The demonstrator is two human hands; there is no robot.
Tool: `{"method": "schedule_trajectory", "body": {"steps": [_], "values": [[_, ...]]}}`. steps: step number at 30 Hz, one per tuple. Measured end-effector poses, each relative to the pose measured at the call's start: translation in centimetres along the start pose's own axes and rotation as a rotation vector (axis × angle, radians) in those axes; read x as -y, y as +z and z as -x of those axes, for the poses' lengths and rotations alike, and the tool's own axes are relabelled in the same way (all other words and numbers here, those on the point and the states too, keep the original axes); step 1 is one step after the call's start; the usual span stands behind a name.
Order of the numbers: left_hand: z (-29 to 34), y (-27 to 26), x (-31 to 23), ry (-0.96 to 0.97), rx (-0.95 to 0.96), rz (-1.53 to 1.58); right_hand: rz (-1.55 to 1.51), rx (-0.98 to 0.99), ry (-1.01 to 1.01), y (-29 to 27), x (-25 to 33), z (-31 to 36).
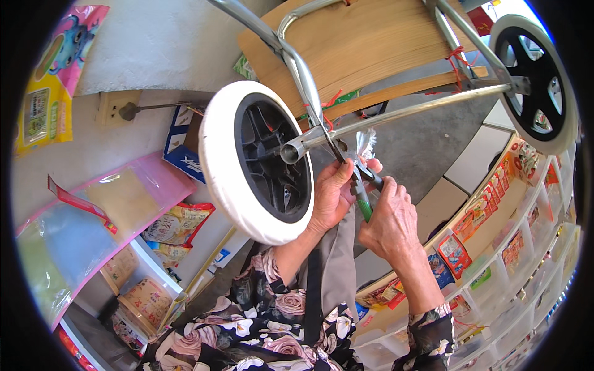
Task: The person uses pliers to remove a white plastic piece from the axle of a small wooden cart. They then reposition the cart and use a white cloth to wipe the wooden seat and backrest surfaces.
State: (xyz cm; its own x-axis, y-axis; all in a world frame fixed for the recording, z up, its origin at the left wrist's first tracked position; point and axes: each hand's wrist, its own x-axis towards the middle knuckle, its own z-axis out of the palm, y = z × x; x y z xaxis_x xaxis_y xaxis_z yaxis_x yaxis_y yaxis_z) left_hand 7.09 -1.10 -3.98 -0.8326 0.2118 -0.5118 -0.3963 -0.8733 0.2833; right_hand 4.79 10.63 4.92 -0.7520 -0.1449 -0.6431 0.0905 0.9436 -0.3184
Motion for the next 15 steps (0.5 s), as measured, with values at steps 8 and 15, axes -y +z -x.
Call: {"method": "schedule_trajectory", "body": {"steps": [8, 15], "values": [[-1.1, 2.9, 0.8, -0.045, -0.319, 0.024, -0.027, 0.037, 0.059, 0.1, 0.8, 0.4], [-2.1, 4.1, 0.3, -0.045, -0.483, -0.168, -0.011, -0.02, -0.001, -0.3, 1.0, 1.0]]}}
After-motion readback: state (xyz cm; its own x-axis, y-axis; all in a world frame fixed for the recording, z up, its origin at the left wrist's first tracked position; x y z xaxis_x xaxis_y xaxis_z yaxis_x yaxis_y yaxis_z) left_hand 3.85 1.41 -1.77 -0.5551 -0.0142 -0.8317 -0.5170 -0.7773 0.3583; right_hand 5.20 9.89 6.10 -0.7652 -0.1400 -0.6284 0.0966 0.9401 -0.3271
